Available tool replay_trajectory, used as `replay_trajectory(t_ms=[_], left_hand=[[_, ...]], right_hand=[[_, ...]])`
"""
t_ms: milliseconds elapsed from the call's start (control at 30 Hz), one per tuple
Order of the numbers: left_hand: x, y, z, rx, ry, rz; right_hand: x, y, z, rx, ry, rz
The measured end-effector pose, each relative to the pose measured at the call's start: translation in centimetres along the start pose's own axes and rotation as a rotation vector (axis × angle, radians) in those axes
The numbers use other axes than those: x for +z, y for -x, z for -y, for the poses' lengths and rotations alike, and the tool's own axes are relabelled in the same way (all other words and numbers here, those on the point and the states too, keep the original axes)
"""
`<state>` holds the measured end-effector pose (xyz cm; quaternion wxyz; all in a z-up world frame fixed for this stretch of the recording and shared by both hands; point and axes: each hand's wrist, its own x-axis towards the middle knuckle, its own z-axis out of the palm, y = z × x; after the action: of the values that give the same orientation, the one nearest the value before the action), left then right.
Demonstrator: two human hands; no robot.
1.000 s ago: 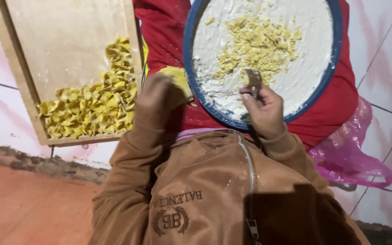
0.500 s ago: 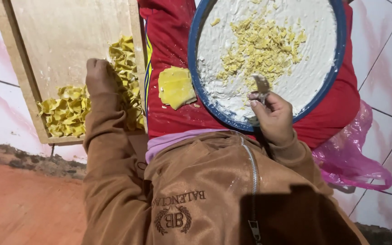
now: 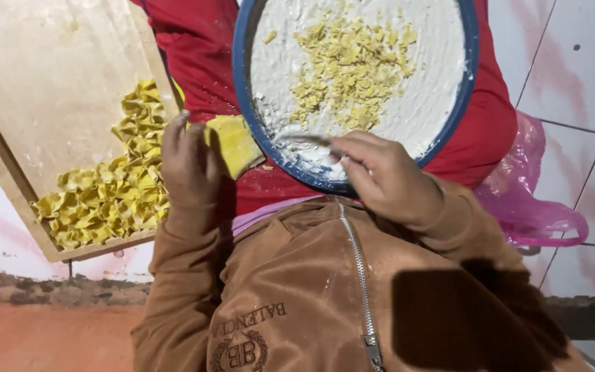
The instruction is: Folding dumplings by placing filling on dough wrappers and pinching the edges to seal them.
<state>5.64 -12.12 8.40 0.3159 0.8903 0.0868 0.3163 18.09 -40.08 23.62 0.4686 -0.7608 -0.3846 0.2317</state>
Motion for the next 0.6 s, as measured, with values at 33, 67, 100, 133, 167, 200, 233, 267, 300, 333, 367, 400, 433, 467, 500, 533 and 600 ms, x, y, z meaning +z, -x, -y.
replay_trajectory(t_ms=[33,67,100,133,167,200,233,267,300,333,367,400,433,467,500,533,600], left_hand=[[-0.2,-0.5,-1.1,0.008,0.007,0.008],[-0.3,-1.0,-2.3,0.052,0.015,0.058],[-0.4,-1.6,-3.6,0.097,0.028,0.113],[0.3,-1.3,-3.4,0.107,0.038,0.126],[1.1,-0.9,-3.3,0.136,0.01,0.117],[1.9,-0.5,-3.1,0.164,-0.017,0.107],[2.2,0.0,-3.1,0.173,-0.003,0.118],[2.5,0.5,-3.0,0.181,-0.071,0.164],[2.6,1.2,-2.9,0.183,-0.143,0.21],[2.9,1.4,-3.0,0.186,-0.131,0.222],[3.0,1.6,-3.0,0.199,-0.199,0.236],[2.8,1.7,-2.9,0.211,-0.267,0.251],[2.8,2.0,-2.5,0.21,-0.275,0.242],[2.7,2.2,-2.1,0.205,-0.289,0.247],[2.8,2.6,-1.9,0.197,-0.3,0.25],[2.5,2.8,-1.8,0.192,-0.306,0.238],[2.2,3.0,-1.6,0.217,-0.309,0.258]], right_hand=[[-0.4,-0.3,2.3,0.006,0.0,-0.012],[-0.9,-0.5,4.4,-0.011,-0.03,0.093],[-1.4,-0.7,6.6,-0.024,-0.062,0.194],[-2.7,-0.4,6.4,-0.014,-0.063,0.177],[-3.3,0.0,6.3,0.007,-0.052,0.157],[-3.2,0.4,6.5,0.028,-0.041,0.136],[-3.8,0.8,6.4,0.045,-0.027,0.118],[-4.3,1.1,6.3,0.063,-0.013,0.1],[-4.7,1.4,6.3,0.082,-0.002,0.09],[-4.7,1.8,6.2,0.102,0.01,0.08],[-4.8,1.9,6.2,0.107,0.021,0.078],[-5.0,1.7,6.7,0.112,0.032,0.075],[-5.1,1.2,6.8,0.105,0.046,0.077],[-5.2,0.7,7.0,0.099,0.059,0.078],[-5.3,0.2,7.3,0.093,0.077,0.084],[-5.5,0.1,7.7,0.087,0.094,0.089],[-5.6,0.3,8.4,0.097,0.123,0.077]])
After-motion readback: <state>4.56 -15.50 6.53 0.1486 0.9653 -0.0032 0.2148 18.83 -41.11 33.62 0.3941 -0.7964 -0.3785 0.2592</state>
